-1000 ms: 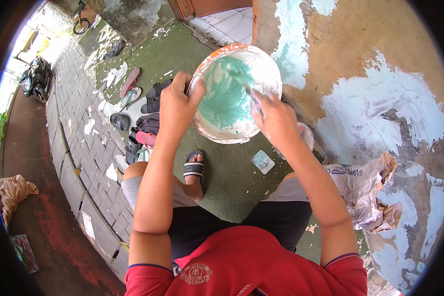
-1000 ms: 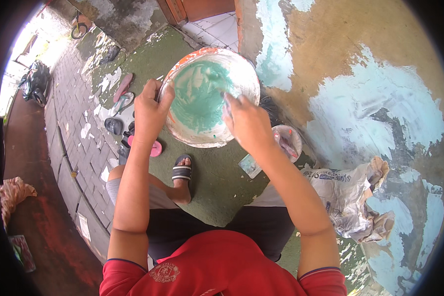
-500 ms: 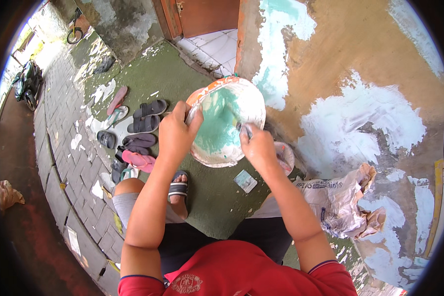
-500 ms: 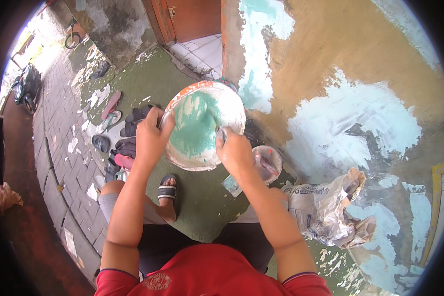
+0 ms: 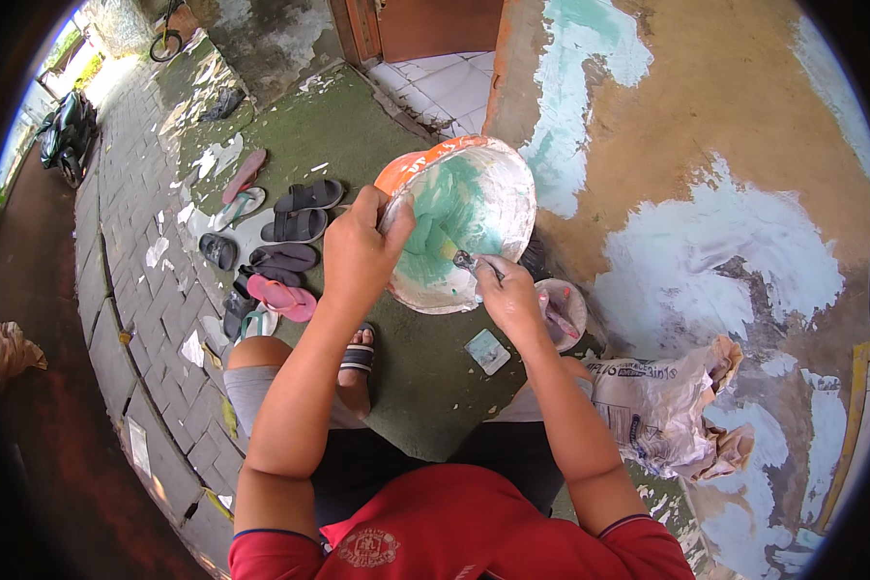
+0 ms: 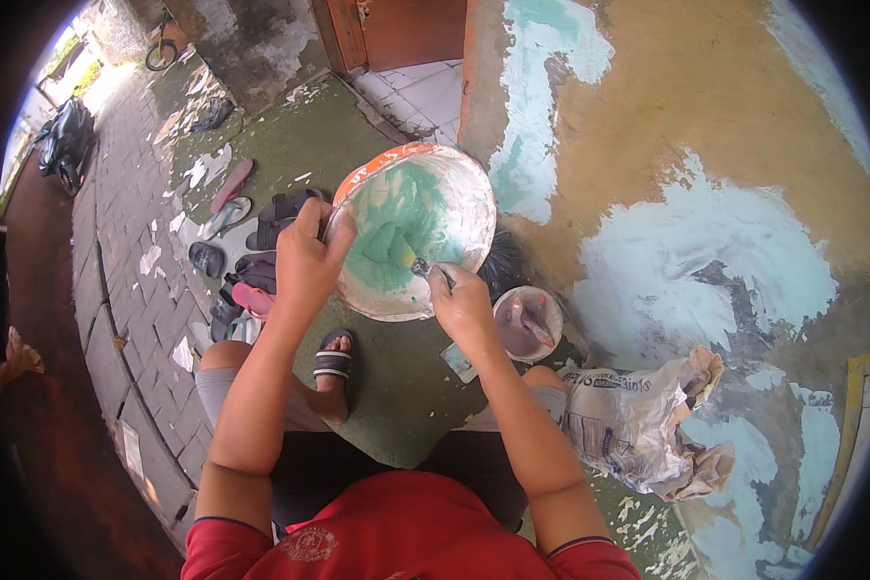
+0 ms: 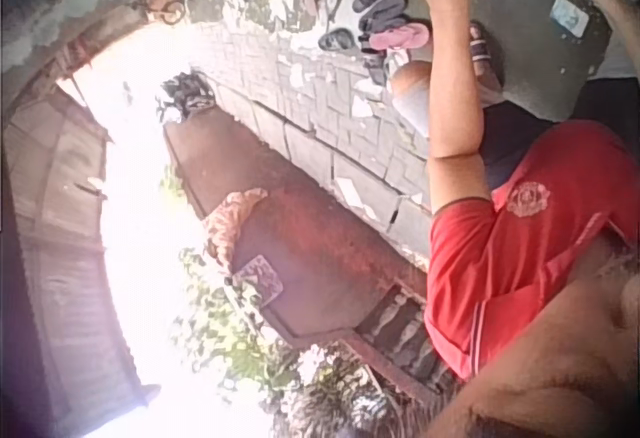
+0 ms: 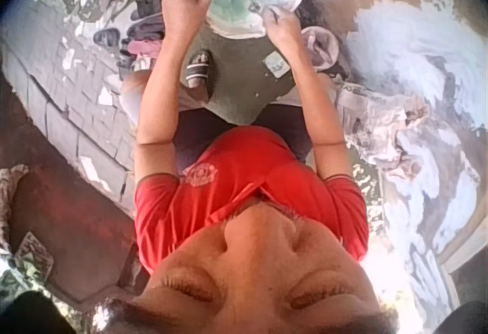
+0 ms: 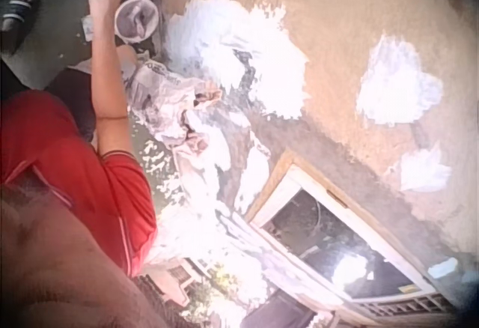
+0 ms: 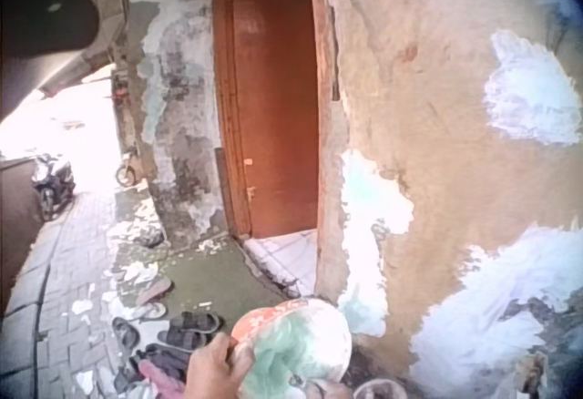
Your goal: The person mixes a green plaster mixture in a bucket with a scraper and applies it to the lower damaged section of an exterior wall.
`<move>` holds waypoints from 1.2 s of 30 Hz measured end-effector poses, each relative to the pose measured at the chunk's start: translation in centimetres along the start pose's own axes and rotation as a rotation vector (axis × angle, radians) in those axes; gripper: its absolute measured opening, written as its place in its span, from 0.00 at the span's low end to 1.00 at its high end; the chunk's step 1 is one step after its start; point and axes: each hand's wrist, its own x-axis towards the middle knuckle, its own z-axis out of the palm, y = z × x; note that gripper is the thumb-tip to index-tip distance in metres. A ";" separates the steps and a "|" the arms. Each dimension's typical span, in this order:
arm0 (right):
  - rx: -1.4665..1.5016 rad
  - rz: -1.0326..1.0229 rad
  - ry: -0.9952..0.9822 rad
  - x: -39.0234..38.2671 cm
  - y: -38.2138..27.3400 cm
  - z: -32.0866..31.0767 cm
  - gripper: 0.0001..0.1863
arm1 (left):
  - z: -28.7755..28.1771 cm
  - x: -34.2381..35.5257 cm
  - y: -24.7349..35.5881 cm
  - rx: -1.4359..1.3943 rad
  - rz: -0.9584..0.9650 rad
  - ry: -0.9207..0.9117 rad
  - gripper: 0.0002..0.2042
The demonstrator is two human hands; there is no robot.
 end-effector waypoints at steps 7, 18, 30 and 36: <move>-0.047 -0.087 -0.059 -0.5 -2.0 -0.1 0.14 | -0.5 -0.1 -0.9 0.002 -0.008 0.003 0.14; -0.039 -0.180 -0.204 0.8 -3.2 -2.2 0.14 | -0.6 0.4 -0.3 0.012 -0.027 -0.043 0.15; 0.284 0.196 -0.243 1.9 -1.3 -1.1 0.17 | -1.0 0.6 0.1 -0.029 -0.023 -0.097 0.14; 0.493 0.365 -0.257 1.6 -2.0 -1.7 0.16 | -0.9 0.3 0.1 -0.025 0.006 -0.088 0.14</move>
